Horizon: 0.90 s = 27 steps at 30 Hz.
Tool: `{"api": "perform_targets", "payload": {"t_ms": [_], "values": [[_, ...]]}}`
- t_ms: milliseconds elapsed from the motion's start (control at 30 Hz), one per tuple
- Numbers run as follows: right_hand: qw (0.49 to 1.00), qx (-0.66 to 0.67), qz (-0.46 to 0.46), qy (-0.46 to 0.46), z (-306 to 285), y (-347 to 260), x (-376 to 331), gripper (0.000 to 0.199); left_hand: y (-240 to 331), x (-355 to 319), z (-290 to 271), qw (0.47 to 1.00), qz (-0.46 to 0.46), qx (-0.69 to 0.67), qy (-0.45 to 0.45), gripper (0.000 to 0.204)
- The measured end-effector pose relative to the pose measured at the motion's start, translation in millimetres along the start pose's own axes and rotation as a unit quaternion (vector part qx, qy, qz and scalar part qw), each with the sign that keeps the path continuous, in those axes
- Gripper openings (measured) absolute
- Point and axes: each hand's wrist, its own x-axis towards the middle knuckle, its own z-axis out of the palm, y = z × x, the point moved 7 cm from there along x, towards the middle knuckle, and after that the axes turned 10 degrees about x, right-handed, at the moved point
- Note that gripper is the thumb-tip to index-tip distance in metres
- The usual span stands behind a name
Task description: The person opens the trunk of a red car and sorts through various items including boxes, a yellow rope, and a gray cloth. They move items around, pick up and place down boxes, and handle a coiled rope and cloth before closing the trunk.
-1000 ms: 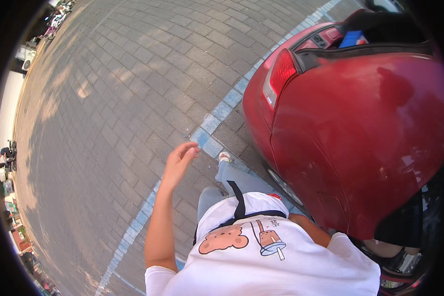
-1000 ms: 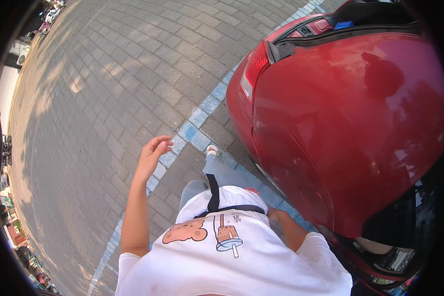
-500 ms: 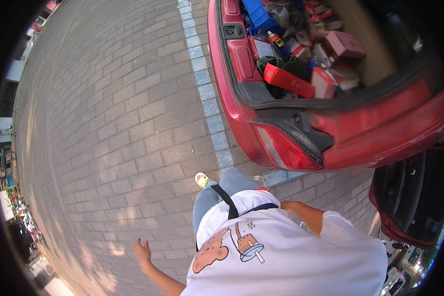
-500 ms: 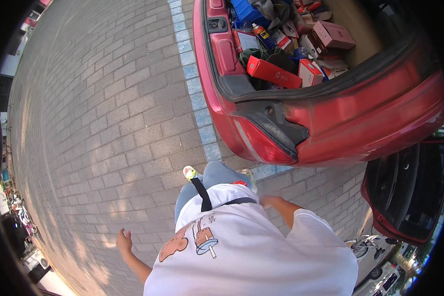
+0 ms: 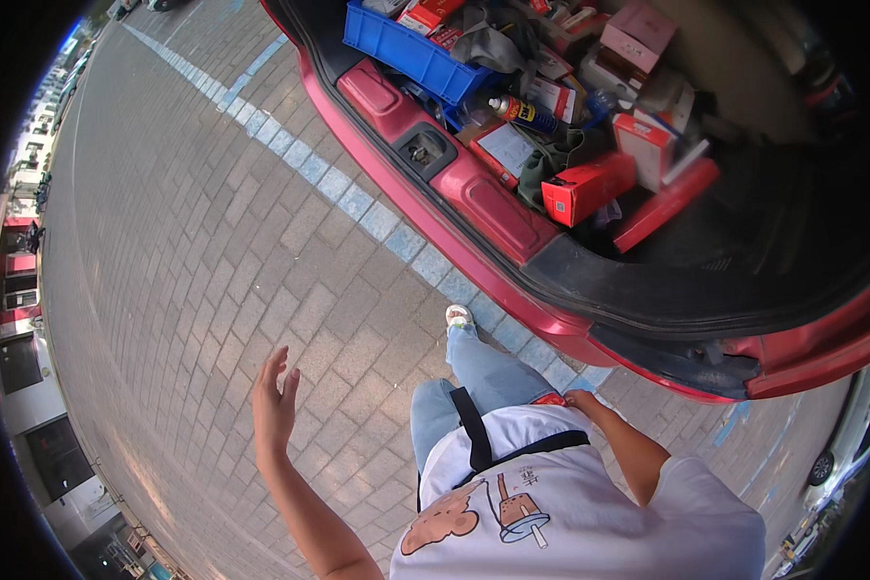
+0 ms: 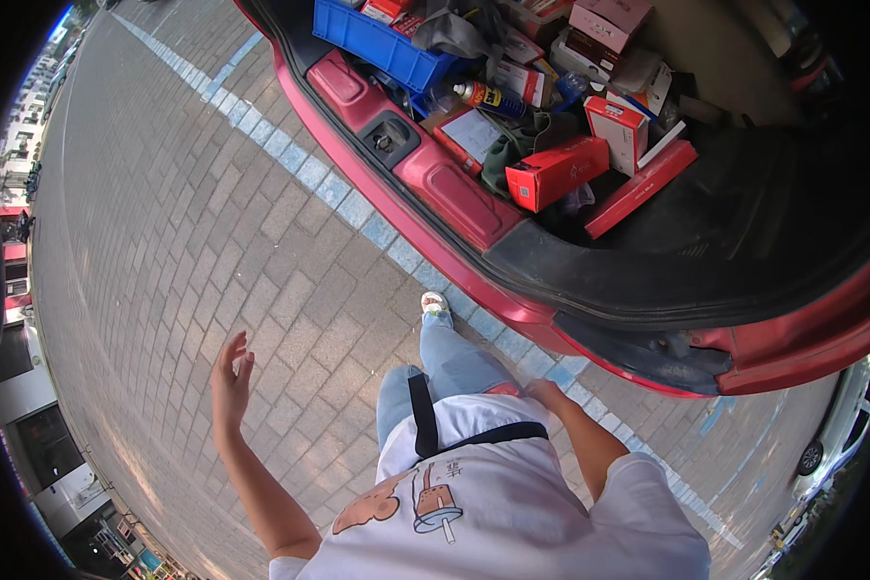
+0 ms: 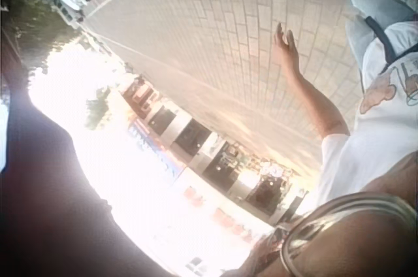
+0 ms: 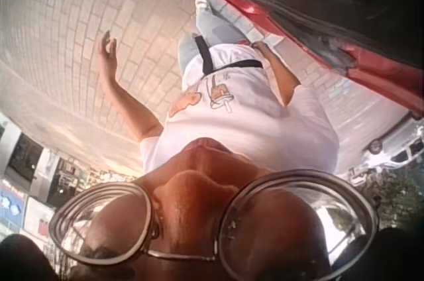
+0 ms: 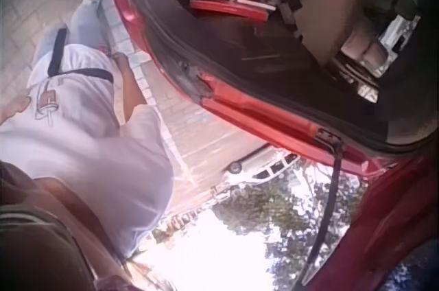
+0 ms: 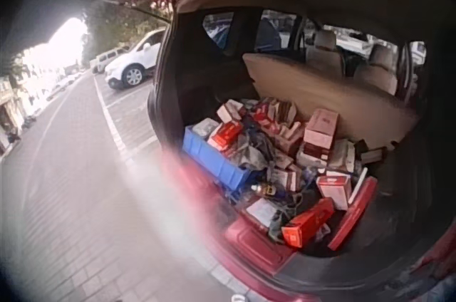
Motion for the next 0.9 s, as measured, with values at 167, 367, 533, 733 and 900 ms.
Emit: {"api": "perform_targets", "payload": {"t_ms": [167,367,533,733,900], "values": [[0.906,0.397,0.138,0.051,-67.6,-206.5,70.7,0.025,-112.2,96.6,15.7,0.990,-0.055,0.030,-0.124,0.036],[0.851,0.462,0.015,0.248,-167.4,-364.7,165.5,0.020,-83.0,341.7,-13.3,0.968,0.063,0.158,-0.183,0.035],[0.768,0.468,-0.089,0.427,-258.3,-471.4,207.0,0.022,156.5,595.3,-54.9,0.929,0.338,0.151,-0.019,0.029],[0.676,0.462,-0.194,0.541,-456.0,-555.6,253.0,0.035,408.6,737.9,-70.0,0.903,0.428,-0.019,0.037,0.052],[0.682,0.272,-0.169,0.657,-651.1,-553.0,350.0,0.057,531.3,813.0,34.7,0.891,0.417,-0.136,-0.115,0.084]]}}
